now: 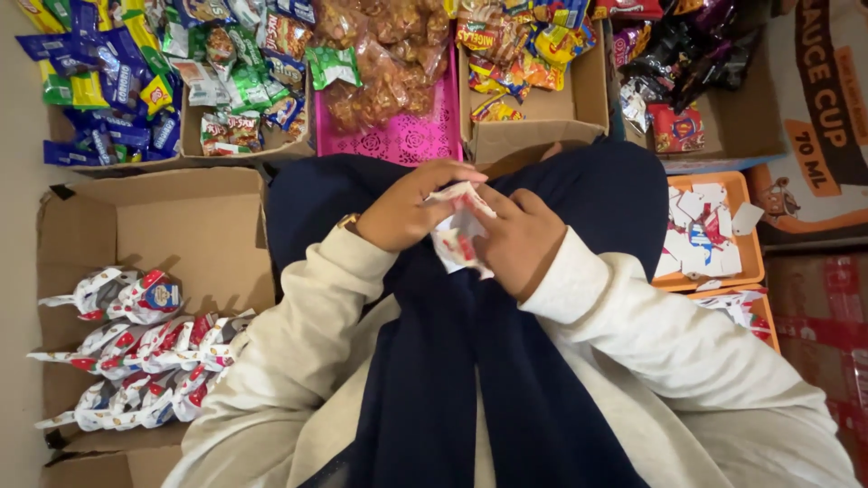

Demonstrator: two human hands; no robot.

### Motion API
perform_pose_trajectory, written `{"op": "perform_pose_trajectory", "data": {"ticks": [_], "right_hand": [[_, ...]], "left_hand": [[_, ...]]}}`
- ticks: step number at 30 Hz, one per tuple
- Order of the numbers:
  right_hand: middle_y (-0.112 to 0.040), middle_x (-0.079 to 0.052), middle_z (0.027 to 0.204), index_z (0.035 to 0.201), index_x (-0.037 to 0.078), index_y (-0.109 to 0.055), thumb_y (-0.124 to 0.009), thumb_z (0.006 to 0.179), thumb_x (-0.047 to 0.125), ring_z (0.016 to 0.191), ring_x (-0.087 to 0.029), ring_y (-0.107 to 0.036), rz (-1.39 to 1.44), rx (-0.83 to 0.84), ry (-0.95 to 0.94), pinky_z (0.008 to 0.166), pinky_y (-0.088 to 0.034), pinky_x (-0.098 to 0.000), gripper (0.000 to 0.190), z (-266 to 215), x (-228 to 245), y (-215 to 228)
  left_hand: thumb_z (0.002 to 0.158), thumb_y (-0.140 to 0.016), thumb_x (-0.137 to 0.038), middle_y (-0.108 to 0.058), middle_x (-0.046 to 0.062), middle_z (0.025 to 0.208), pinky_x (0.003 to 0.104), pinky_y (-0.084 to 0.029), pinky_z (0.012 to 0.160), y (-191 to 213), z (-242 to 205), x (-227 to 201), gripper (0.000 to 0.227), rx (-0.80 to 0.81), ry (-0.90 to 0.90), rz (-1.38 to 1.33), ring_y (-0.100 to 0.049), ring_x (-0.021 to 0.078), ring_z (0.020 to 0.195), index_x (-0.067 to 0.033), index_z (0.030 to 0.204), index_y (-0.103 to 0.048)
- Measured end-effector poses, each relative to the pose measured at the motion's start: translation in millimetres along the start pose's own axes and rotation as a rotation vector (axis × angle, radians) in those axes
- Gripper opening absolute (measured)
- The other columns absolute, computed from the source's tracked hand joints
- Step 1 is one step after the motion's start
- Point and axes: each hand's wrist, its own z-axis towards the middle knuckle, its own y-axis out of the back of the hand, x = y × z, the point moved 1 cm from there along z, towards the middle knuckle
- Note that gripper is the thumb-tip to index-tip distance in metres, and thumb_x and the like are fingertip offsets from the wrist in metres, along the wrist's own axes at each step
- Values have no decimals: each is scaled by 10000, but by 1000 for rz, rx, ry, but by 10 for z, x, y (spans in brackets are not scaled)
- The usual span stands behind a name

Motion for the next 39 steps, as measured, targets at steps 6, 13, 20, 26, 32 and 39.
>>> {"op": "perform_pose_trajectory", "data": {"ticks": [6, 13, 20, 26, 32, 39], "right_hand": [[-595, 35, 1145, 914, 268, -668, -660, 899, 398, 1287, -231, -487, -204, 61, 212, 904, -374, -505, 131, 45, -316, -569], [-636, -66, 1371, 1165, 244, -716, -689, 896, 337, 1136, -283, -653, 340, 53, 283, 799, -467, -449, 286, 561, -666, -871], [-754, -170, 1078, 1170, 52, -748, -695, 950, 114, 966, -285, -753, 1388, 97, -420, 789, -605, -351, 235, 1064, -1354, -2133], [-693, -117, 1254, 1370, 192, -551, -597, 987, 199, 1027, -247, -742, 1756, 250, -1095, 797, -615, -339, 385, 1560, -1927, -3630], [-514, -75, 1472, 1497, 311, -473, -580, 1052, 365, 1316, -325, -566, 1820, 206, -1143, 978, -549, -478, 461, 2250, -1779, -4106], [-625, -104, 1418, 1486, 239, -548, -687, 967, 290, 1170, -298, -696, 1653, 141, -1234, 732, -655, -353, 540, 2602, -1604, -3953]], "left_hand": [[884, -702, -154, -649, 258, 1260, 473, -430, 1107, 11, -216, 262, 363, -221, 97, -183, -604, 373, 1236, 43, 1189, -718], [804, -790, -69, -455, 228, 1436, 447, -397, 1155, 649, -518, 728, 432, -496, 250, 47, -504, 376, 1335, -30, 1225, -705], [791, -804, 67, -753, 123, 1006, 295, -443, 1098, 1089, -835, 1433, 785, -756, 248, 188, -708, 185, 1092, 39, 1450, -376], [821, -839, -66, -485, 112, 1464, 396, -346, 1199, 1012, -853, 1656, 218, -777, 306, 323, -363, 316, 1488, -77, 1017, -743], [841, -777, -84, -300, 145, 1611, 385, -232, 1274, 1079, -767, 1539, 400, -684, 604, 196, -238, 369, 1541, -116, 1224, -668], [854, -629, -212, -587, 127, 1395, 250, -476, 889, 1219, -375, 1170, 635, -1086, 904, -577, -602, 179, 1075, -39, 1452, -506]]}}
